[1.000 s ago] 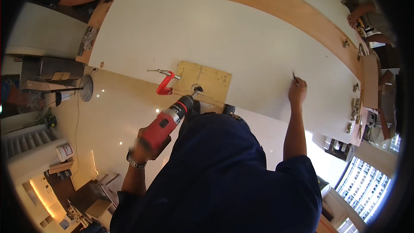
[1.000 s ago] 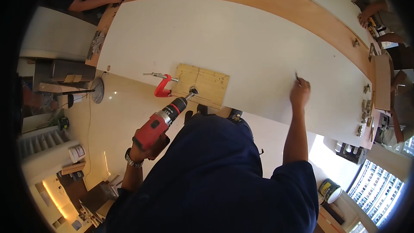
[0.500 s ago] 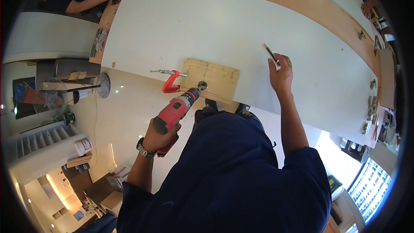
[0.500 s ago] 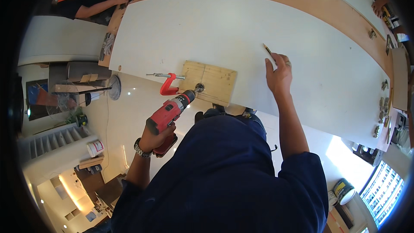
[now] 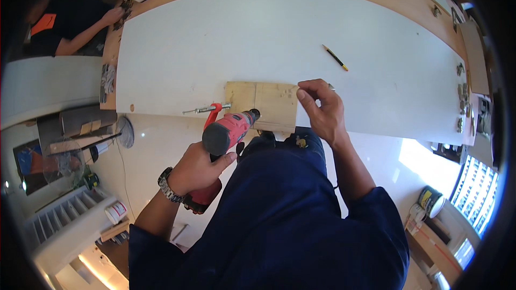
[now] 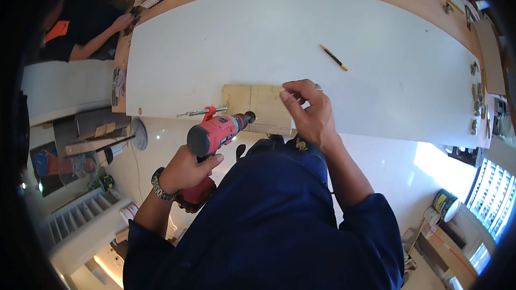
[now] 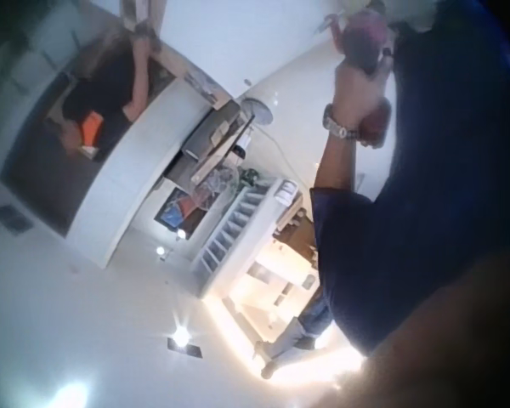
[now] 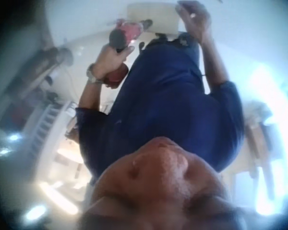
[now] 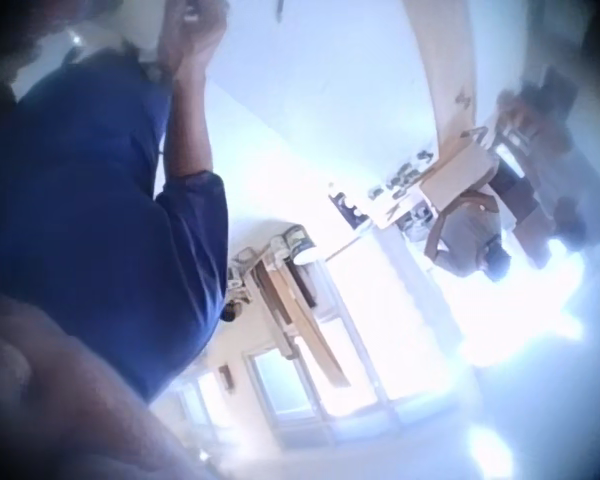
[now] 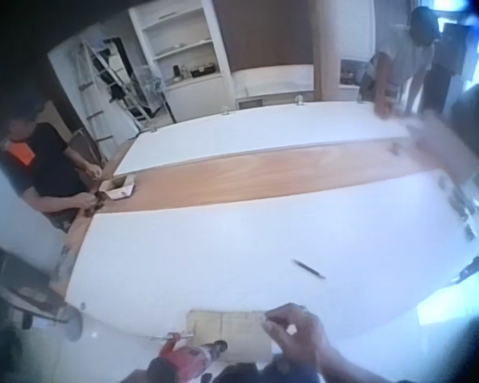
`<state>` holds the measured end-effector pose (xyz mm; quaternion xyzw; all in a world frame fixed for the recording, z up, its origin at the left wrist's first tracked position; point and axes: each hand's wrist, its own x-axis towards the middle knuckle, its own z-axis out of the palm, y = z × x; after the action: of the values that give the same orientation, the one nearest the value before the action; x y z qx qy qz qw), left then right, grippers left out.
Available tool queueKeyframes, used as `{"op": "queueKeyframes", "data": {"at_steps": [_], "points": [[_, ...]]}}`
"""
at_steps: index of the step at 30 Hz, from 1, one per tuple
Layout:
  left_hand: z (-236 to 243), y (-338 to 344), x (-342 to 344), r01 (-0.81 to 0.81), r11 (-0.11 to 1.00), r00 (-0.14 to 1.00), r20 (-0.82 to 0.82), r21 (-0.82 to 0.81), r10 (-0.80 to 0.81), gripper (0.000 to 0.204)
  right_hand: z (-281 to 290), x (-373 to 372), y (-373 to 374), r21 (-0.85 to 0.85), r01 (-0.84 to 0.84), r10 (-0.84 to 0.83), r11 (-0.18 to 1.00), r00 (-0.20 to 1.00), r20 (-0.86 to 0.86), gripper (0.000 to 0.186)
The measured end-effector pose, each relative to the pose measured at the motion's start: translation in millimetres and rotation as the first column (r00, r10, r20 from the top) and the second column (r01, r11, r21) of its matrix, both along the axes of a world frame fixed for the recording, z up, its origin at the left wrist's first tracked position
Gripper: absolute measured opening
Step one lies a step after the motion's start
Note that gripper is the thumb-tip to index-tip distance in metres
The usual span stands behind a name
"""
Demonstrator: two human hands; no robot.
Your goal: The person drills a hole into a white furniture panel using a power drill and then drills into a smaller wooden piece held by a clamp.
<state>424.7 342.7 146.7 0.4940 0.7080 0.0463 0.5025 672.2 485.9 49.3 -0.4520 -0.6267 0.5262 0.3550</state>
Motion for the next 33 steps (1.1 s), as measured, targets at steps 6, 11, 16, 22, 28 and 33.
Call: {"op": "queueKeyframes", "data": {"at_steps": [6, 11, 16, 22, 28, 33], "points": [[10, 21, -6, 0.13, 0.991, 0.99, -0.059, -0.014, -0.13, 0.031, 31, -45, -17, 0.341, -0.297, 0.392, 0.892, 0.885, -0.253, 0.053], [0, 45, 4, 0.525, 0.744, 0.848, -0.188, 0.412, -0.495, 0.03, 33, -88, -41, 0.387, -0.366, 0.486, 0.846, 0.828, -0.28, 0.072], [10, 9, -3, -0.055, 0.973, 0.988, 0.127, -0.225, 0.085, 0.037, 22, -98, -33, 0.225, -0.417, 0.473, 0.881, 0.794, -0.382, 0.067], [3, 16, -2, -0.03, 0.993, 0.993, 0.109, -0.116, 0.043, 0.038, 21, -108, -30, 0.256, -0.449, 0.515, 0.856, 0.781, -0.352, 0.048], [5, 23, -6, -0.019, 0.992, 0.994, 0.109, -0.121, 0.033, 0.04, 19, -109, -18, 0.239, -0.402, 0.466, 0.884, 0.806, -0.365, 0.042], [2, 21, -10, -0.03, 0.993, 0.992, 0.119, -0.115, 0.043, 0.041, 18, -113, -19, 0.242, -0.397, 0.461, 0.885, 0.82, -0.339, 0.04]]}}
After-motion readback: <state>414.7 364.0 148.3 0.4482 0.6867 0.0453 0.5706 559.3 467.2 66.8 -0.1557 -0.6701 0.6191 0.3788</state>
